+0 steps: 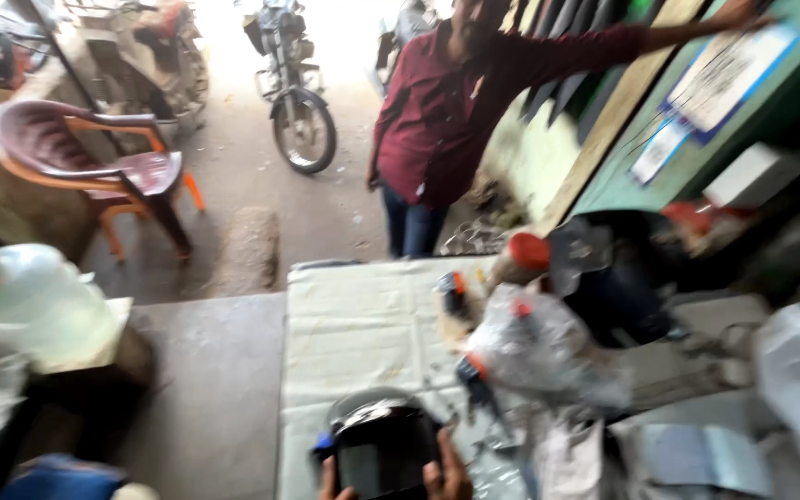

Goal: Repairing and assembling a motorcycle headlight cowl, including installing indicators and wiring.

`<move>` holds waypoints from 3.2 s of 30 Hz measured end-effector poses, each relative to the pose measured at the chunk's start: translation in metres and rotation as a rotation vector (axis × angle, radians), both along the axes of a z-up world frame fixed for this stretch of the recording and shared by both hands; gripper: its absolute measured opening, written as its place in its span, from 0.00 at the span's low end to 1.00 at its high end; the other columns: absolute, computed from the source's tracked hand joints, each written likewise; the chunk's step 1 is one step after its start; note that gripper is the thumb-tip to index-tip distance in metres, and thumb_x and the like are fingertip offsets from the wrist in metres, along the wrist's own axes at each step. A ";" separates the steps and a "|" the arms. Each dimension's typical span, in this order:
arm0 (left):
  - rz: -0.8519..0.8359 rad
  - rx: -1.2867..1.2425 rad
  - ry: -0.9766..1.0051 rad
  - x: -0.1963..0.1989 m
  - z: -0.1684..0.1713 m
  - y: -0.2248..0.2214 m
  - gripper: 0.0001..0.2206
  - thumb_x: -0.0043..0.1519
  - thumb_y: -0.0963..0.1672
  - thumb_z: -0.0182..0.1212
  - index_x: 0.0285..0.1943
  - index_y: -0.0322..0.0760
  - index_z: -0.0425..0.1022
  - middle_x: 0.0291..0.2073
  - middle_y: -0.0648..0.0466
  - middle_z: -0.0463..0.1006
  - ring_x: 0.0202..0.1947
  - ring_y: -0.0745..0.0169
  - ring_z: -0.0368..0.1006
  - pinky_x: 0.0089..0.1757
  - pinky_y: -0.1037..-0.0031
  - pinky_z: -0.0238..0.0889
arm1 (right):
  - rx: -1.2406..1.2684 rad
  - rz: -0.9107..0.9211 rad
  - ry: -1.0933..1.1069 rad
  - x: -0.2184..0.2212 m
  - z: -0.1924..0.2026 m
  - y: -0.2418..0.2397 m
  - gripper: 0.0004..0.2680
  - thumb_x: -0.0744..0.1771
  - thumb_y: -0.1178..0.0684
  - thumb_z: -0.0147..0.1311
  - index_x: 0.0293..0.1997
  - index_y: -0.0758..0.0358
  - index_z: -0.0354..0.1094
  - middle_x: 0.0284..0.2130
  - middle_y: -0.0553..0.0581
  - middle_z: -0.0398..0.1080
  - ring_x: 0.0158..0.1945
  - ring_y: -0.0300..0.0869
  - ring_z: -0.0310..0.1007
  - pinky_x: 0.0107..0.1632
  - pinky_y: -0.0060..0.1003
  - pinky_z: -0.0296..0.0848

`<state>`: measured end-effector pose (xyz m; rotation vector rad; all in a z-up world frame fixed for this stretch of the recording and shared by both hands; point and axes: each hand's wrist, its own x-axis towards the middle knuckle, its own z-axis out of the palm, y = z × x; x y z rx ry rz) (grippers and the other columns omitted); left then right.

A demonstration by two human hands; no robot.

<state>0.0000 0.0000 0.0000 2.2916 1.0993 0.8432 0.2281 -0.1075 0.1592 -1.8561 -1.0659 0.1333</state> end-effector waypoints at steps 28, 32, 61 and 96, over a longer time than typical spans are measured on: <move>0.032 0.114 -0.121 0.144 0.414 0.192 0.24 0.56 0.48 0.69 0.61 0.37 0.72 0.65 0.38 0.68 0.68 0.32 0.56 0.63 0.50 0.48 | 0.205 -0.600 1.200 0.034 -0.010 0.175 0.28 0.61 0.69 0.41 0.68 0.48 0.55 0.50 0.60 0.67 0.41 0.54 0.74 0.31 0.50 0.76; 0.019 0.052 -0.071 0.183 0.403 0.290 0.30 0.58 0.50 0.66 0.69 0.34 0.67 0.68 0.35 0.63 0.71 0.31 0.50 0.67 0.49 0.45 | 0.191 -0.611 1.020 0.047 -0.075 0.191 0.25 0.62 0.66 0.45 0.67 0.50 0.60 0.49 0.62 0.70 0.42 0.52 0.73 0.28 0.48 0.80; -0.118 -0.321 0.291 0.217 0.305 0.386 0.17 0.56 0.52 0.63 0.52 0.49 0.82 0.68 0.56 0.66 0.76 0.44 0.40 0.62 0.27 0.25 | -0.325 -0.565 -0.263 0.459 0.332 0.166 0.08 0.64 0.56 0.66 0.40 0.73 0.76 0.32 0.66 0.76 0.34 0.47 0.75 0.40 0.41 0.71; -0.100 -0.324 0.442 0.211 0.340 0.358 0.21 0.61 0.55 0.61 0.65 0.68 0.72 0.77 0.54 0.49 0.79 0.41 0.31 0.62 0.26 0.28 | 1.012 -0.220 1.453 0.371 0.060 0.199 0.28 0.56 0.76 0.36 0.63 0.70 0.62 0.59 0.65 0.65 0.59 0.60 0.67 0.56 0.53 0.74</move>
